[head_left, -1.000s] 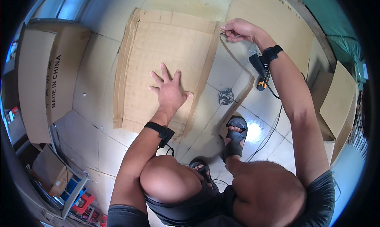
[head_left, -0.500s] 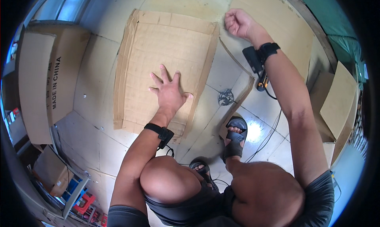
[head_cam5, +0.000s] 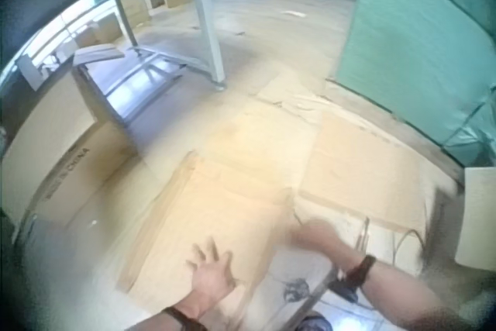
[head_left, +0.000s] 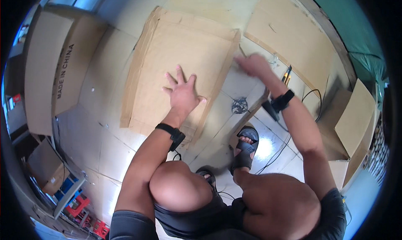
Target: Cutting cardboard sheets into shapes using a utility knife.
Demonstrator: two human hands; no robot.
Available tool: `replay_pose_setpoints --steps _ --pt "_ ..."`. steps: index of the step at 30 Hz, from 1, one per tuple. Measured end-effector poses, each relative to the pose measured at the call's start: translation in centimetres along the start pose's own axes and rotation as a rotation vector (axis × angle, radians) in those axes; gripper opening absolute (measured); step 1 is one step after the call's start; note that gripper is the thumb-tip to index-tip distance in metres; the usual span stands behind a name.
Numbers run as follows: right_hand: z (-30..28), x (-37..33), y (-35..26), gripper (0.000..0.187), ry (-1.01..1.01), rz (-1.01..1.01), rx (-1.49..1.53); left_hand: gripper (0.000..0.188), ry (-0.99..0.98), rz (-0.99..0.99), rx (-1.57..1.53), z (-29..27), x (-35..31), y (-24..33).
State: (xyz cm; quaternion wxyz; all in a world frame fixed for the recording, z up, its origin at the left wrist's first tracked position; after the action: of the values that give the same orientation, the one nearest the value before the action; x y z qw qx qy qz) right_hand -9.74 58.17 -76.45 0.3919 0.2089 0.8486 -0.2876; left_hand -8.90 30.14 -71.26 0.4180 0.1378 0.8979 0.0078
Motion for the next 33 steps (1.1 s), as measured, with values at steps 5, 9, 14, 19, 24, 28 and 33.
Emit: replay_pose_setpoints --steps 5,9,14,19,24,28,33 --pt "11.5 -4.6 -3.4 0.056 -0.38 -0.138 0.297 0.074 0.044 0.116 0.001 -0.4 -0.1 -1.1" --pt "14.9 -1.3 -2.6 0.037 -0.315 -0.113 0.498 0.05 0.358 0.034 -0.563 -2.0 -2.0 -8.5" --pt "10.6 -2.0 -4.2 0.022 -0.295 -0.163 1.023 0.068 -0.053 -0.54 -0.341 3.6 -9.6 -18.6" --pt "7.5 -2.3 -4.0 0.02 -0.291 -0.244 1.083 0.066 -0.412 -0.576 -0.789 10.4 -12.4 -15.8" --pt "8.1 -3.5 -4.7 0.027 -0.376 -0.263 1.176 0.038 0.01 0.041 -2.2 10.9 -9.6 -12.3" --pt "12.3 -6.7 -5.2 0.036 -0.52 -0.184 1.291 0.033 0.048 0.105 -2.148 8.8 -9.2 -11.3" --pt "15.0 -12.6 -8.8 0.056 -0.748 -0.293 1.591 0.052 -0.011 0.392 -2.157 5.2 -9.5 -7.5"
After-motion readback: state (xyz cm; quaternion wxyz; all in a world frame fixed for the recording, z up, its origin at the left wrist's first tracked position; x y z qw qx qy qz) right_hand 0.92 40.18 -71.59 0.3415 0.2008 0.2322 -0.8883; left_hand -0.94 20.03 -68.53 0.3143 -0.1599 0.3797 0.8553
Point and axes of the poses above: each hand's wrist, its own x-axis towards the middle knuckle, its own z-axis out of the palm, y = z × x, the point moved 5 cm from there along x, towards the middle knuckle, and after that the axes turned 12 degrees about -y, right-handed, at the moved point
